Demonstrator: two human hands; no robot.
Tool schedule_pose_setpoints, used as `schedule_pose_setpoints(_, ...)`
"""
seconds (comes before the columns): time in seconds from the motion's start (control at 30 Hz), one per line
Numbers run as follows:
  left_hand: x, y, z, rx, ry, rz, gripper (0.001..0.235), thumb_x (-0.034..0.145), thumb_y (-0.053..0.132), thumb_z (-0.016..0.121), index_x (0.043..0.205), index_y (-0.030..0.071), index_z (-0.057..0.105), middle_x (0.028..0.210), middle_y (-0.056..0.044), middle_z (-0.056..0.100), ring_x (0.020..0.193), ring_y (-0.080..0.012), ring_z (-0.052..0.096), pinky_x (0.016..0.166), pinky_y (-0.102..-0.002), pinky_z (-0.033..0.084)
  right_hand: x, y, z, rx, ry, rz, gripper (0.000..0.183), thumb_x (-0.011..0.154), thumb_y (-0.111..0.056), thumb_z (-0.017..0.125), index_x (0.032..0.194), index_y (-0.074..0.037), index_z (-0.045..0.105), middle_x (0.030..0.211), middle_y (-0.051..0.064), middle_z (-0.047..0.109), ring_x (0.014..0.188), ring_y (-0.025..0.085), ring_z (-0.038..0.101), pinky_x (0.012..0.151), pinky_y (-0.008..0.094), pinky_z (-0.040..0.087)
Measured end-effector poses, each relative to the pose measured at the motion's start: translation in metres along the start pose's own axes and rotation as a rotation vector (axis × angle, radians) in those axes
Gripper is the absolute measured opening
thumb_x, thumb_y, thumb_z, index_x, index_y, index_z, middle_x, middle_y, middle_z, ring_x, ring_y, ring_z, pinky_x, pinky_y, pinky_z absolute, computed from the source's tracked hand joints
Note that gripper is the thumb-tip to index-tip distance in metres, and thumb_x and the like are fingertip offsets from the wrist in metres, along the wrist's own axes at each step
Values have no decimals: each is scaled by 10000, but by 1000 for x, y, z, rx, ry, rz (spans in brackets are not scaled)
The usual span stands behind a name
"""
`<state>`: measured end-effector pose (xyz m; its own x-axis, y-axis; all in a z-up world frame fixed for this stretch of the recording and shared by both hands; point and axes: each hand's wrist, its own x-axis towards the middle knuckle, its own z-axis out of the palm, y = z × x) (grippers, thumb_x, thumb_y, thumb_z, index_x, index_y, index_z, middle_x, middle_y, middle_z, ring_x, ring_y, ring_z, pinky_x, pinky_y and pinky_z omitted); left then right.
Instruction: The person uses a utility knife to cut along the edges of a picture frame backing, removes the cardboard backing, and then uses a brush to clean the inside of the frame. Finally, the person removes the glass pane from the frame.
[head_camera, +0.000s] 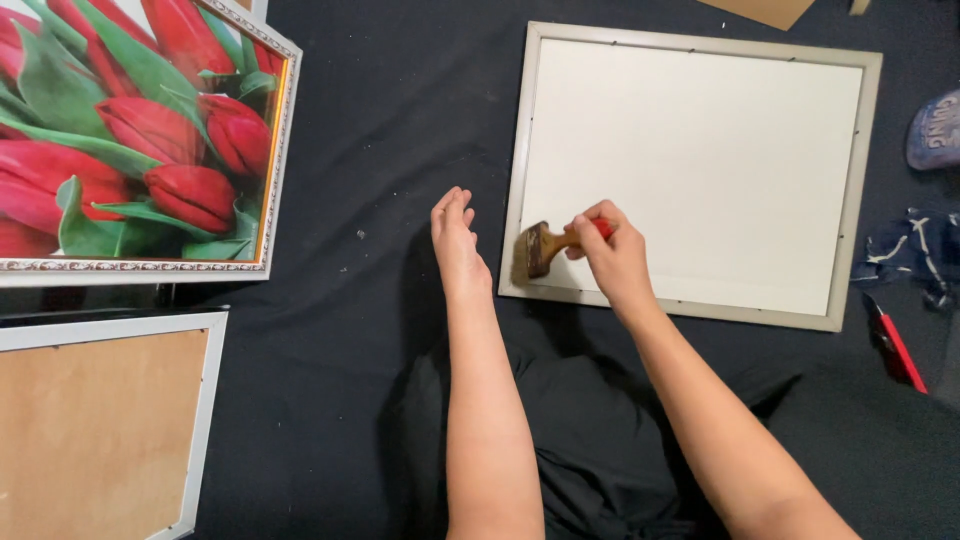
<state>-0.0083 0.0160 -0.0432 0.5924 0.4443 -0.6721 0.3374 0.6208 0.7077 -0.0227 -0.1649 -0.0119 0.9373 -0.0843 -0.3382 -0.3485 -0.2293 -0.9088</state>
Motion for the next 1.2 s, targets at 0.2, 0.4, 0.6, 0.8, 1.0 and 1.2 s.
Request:
schedule_pose_setpoints(0.2,2,-2,-5,-26,5,7,376,991,330,635,1322,151,619,1398,-121,625,1397,-359,457,1207,-551,158,14,-20,-20,-5,39,0,142,1023,-214,582,961,-99,639,926,126,745,699,197,725,754,323,592)
schedule_pose_setpoints(0.4,6,-5,-1,-19,0,-7,381,999,329,625,1334,147,617,1409,-133,620,1410,-381,451,1213,-558,164,26,12,2,22,-34,46,158,998,-207,611,934,-69,653,846,179,743,653,248,735,679,356,611)
schedule_pose_setpoints(0.6,7,-3,-7,-27,13,-6,382,997,334,625,1334,156,618,1411,-122,622,1417,-375,448,1216,-554,160,91,-9,-7,78,57,-162,137,1036,-209,583,1008,-81,622,936,145,727,765,207,734,745,316,629)
schedule_pose_setpoints(0.8,-5,7,2,-23,-2,-35,399,1002,320,614,1357,139,598,1425,-130,605,1443,-383,424,1219,-553,164,64,-1,-39,58,-87,13,142,1015,-194,633,1003,-53,648,889,156,684,818,235,730,765,388,636)
schedule_pose_setpoints(1.0,1,0,0,-25,7,-39,391,996,318,622,1344,141,602,1410,-126,608,1438,-376,427,1223,-551,157,117,5,-23,88,-68,-119,165,1046,-184,584,1044,-27,635,920,199,698,862,267,740,825,409,646)
schedule_pose_setpoints(1.2,-5,6,2,-31,7,-49,408,998,324,610,1356,131,584,1421,-126,595,1448,-367,410,1227,-542,150,131,-17,-53,39,-40,-137,143,1052,-195,584,1035,-55,606,859,162,691,801,220,730,805,363,647)
